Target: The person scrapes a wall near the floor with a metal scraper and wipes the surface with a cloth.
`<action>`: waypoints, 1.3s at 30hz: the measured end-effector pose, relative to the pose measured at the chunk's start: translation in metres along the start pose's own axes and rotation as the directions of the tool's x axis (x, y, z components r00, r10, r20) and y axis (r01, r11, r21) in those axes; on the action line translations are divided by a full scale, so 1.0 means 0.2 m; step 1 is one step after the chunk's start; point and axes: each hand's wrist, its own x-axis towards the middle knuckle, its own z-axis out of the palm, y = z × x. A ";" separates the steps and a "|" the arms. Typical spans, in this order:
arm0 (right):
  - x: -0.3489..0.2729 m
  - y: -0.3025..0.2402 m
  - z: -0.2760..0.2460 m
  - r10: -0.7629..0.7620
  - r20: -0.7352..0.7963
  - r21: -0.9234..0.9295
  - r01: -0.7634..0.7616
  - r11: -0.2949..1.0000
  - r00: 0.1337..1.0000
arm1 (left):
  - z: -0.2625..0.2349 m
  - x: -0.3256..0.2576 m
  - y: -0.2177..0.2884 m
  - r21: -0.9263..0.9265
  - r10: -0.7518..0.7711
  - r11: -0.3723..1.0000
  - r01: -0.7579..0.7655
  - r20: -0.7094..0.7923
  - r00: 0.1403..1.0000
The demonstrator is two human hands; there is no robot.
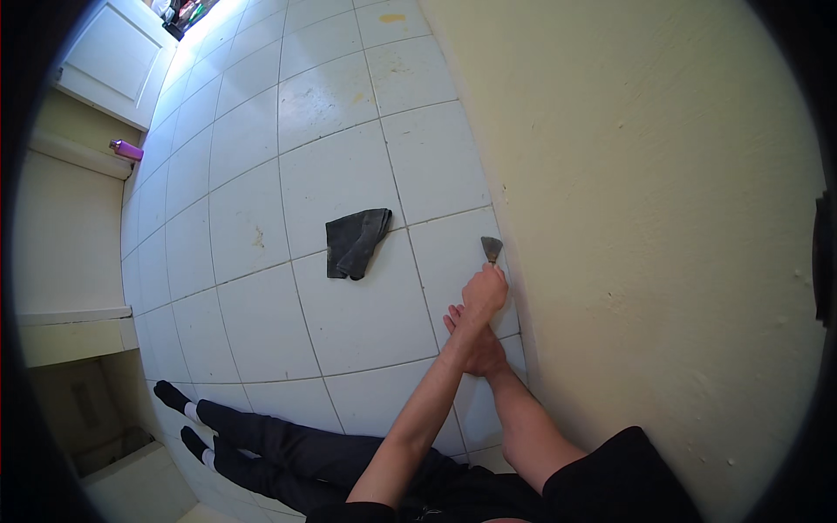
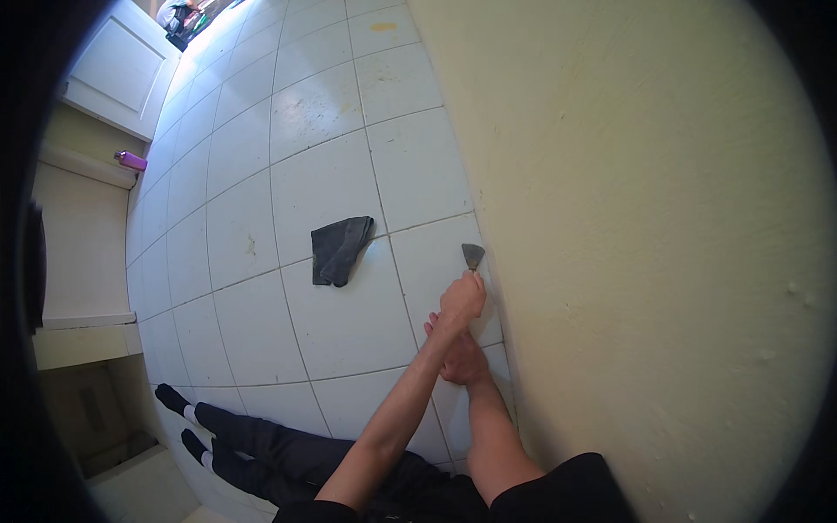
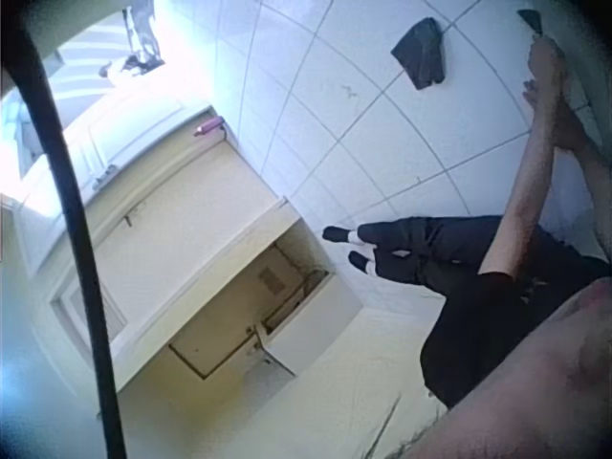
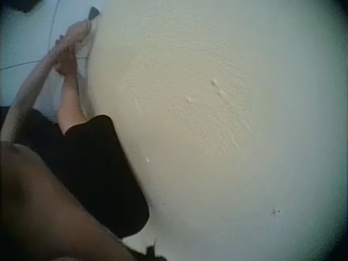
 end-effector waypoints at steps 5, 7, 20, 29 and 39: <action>-0.01 0.01 -0.01 0.006 -0.025 0.015 -0.006 1.000 1.000 | 0.01 -0.02 -0.01 0.033 0.026 0.999 -0.026 0.007 1.000; -0.01 0.02 0.01 0.012 -0.007 0.065 -0.012 0.998 1.000 | 0.04 -0.09 -0.03 0.044 0.041 0.998 -0.042 0.017 0.999; -0.01 0.00 -0.01 0.011 0.080 -0.008 -0.010 1.000 0.997 | -0.05 0.11 0.00 0.038 0.024 0.999 -0.023 -0.024 0.999; -0.01 0.02 -0.03 0.029 0.001 0.089 -0.029 0.996 1.000 | 0.06 -0.08 -0.08 0.074 0.065 0.995 -0.067 0.036 0.997; 0.01 0.00 -0.06 0.022 -0.052 0.200 -0.011 0.980 0.998 | 0.01 0.00 -0.06 0.084 0.060 0.995 -0.059 -0.007 0.998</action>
